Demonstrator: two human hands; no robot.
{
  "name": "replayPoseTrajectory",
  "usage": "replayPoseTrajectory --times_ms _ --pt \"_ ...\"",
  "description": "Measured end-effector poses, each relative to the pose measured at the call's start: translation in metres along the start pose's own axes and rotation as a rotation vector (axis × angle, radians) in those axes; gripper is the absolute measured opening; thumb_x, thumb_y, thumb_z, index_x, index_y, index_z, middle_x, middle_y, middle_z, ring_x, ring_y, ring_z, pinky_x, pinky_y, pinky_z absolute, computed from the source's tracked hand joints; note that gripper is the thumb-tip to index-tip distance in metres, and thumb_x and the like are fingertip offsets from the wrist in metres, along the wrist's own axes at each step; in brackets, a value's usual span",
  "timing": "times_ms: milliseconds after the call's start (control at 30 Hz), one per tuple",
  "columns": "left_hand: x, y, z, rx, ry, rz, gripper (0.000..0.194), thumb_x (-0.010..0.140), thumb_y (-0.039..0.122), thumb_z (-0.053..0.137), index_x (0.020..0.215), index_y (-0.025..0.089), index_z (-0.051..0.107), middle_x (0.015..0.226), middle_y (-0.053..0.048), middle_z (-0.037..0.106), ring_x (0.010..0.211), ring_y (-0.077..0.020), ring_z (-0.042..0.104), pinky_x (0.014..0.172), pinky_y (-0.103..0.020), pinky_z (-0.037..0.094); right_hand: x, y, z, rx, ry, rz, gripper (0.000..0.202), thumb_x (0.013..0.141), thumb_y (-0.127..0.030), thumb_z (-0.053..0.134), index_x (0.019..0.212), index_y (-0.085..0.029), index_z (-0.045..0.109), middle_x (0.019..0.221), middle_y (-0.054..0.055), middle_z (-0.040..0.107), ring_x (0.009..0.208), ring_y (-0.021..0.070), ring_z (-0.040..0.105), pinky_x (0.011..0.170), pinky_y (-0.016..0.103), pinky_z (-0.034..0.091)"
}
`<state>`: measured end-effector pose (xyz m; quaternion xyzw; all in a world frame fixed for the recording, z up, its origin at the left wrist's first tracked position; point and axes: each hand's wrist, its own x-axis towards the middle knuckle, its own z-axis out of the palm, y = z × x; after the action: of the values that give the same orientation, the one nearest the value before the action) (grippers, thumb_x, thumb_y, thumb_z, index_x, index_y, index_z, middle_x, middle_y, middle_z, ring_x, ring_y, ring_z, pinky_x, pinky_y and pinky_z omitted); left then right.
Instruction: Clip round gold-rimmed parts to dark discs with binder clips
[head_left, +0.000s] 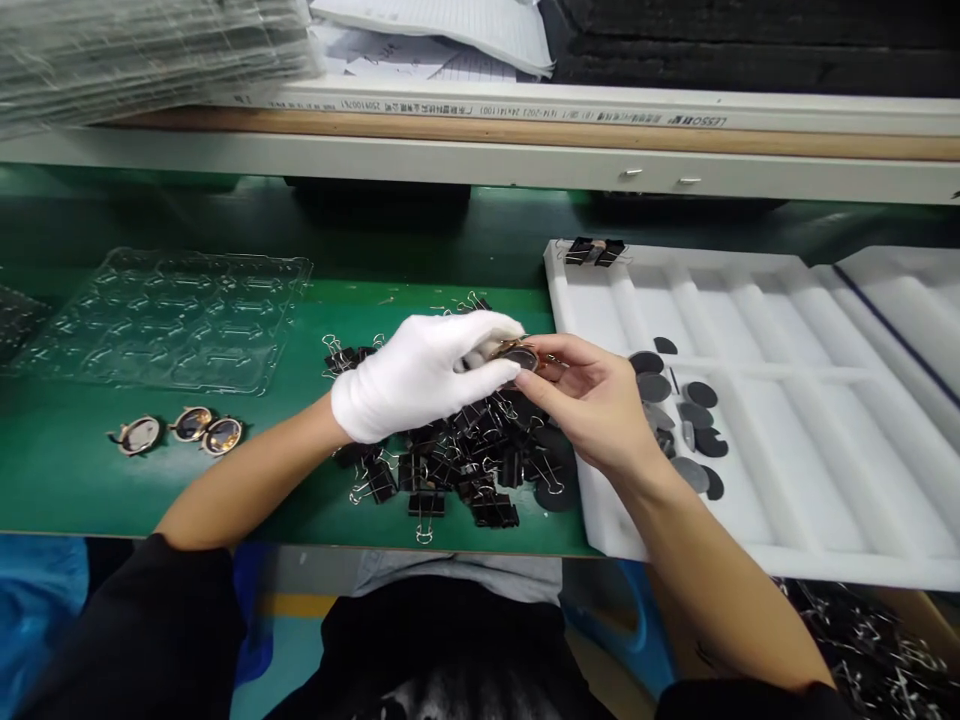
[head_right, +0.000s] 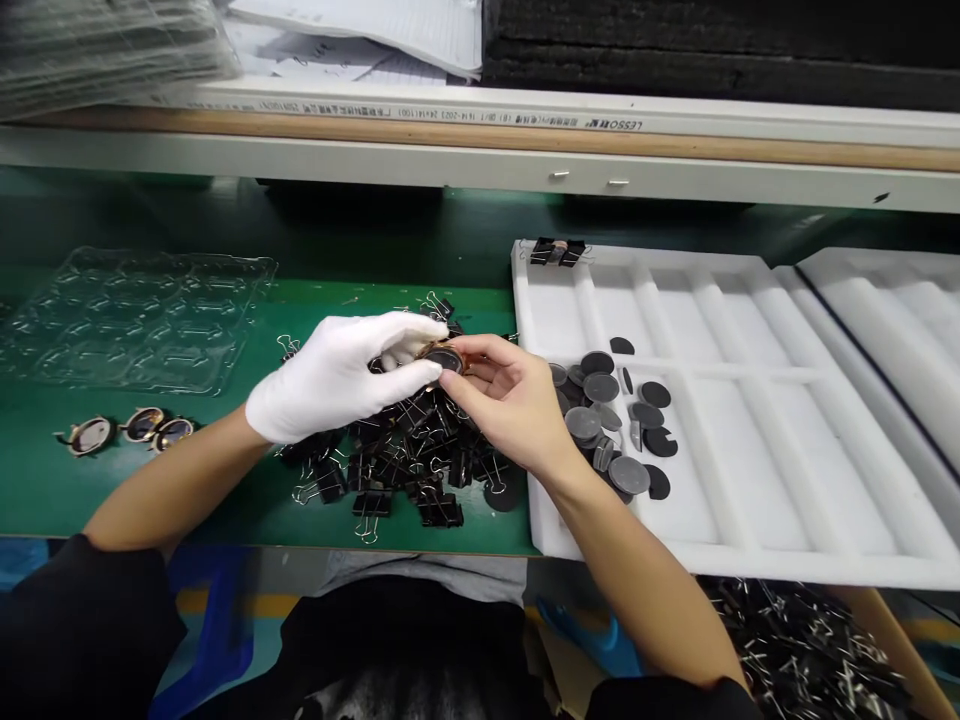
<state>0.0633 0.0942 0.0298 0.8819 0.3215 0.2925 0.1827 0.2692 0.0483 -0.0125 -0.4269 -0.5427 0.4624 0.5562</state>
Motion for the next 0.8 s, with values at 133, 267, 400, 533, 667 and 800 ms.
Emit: replayPoseTrajectory --times_ms 133,267,400,533,667,800 --pt "-0.005 -0.003 -0.012 0.481 -0.269 -0.076 0.052 0.098 0.065 0.052 0.075 0.02 0.065 0.053 0.001 0.057 0.051 -0.0164 0.06 0.05 -0.028 0.03 0.003 -0.007 -0.009 0.013 0.08 -0.006 0.024 0.082 -0.036 0.087 0.099 -0.026 0.073 0.103 0.003 0.077 0.097 0.0214 0.075 0.092 0.042 0.067" --pt "-0.012 -0.003 -0.01 0.702 -0.371 0.051 0.046 0.098 0.062 0.054 0.079 0.021 0.061 0.051 0.0 0.05 0.047 -0.0187 0.055 0.05 -0.03 0.015 0.006 -0.009 -0.015 0.059 0.101 0.049 0.026 0.08 -0.038 0.088 0.097 -0.027 0.072 0.105 0.002 0.075 0.098 0.0213 0.074 0.088 0.04 0.068" --pt "-0.013 -0.001 -0.008 0.747 -0.426 0.197 0.034 0.097 0.054 0.063 0.094 0.02 0.062 0.072 -0.004 0.062 0.062 -0.0226 0.063 0.056 -0.033 0.021 0.006 -0.008 -0.014 0.094 0.055 0.078 0.023 0.08 -0.035 0.088 0.096 -0.026 0.074 0.104 0.002 0.076 0.092 0.0191 0.074 0.086 0.038 0.069" --pt "-0.013 -0.001 -0.007 0.781 -0.439 0.275 0.031 0.097 0.05 0.064 0.096 0.019 0.063 0.085 -0.009 0.063 0.077 -0.0278 0.064 0.062 -0.035 0.027 0.005 -0.009 -0.013 0.078 0.047 0.078 0.025 0.079 -0.036 0.089 0.095 -0.026 0.073 0.103 0.002 0.076 0.092 0.0193 0.074 0.085 0.038 0.069" --pt "-0.013 -0.002 -0.005 0.779 -0.459 0.312 0.03 0.1 0.044 0.062 0.085 0.018 0.064 0.085 -0.009 0.06 0.08 -0.0282 0.061 0.065 -0.037 0.029 0.006 -0.008 -0.014 0.099 0.051 0.085 0.023 0.079 -0.034 0.089 0.094 -0.026 0.074 0.101 0.001 0.075 0.092 0.0181 0.073 0.083 0.035 0.069" --pt "-0.016 0.0 -0.007 0.86 -0.46 0.287 0.043 0.099 0.054 0.059 0.082 0.015 0.065 0.085 -0.012 0.058 0.083 -0.0304 0.059 0.066 -0.037 0.027 0.006 -0.008 -0.015 0.129 0.042 0.088 0.022 0.079 -0.032 0.09 0.095 -0.026 0.075 0.1 0.001 0.074 0.092 0.0175 0.073 0.083 0.034 0.068"
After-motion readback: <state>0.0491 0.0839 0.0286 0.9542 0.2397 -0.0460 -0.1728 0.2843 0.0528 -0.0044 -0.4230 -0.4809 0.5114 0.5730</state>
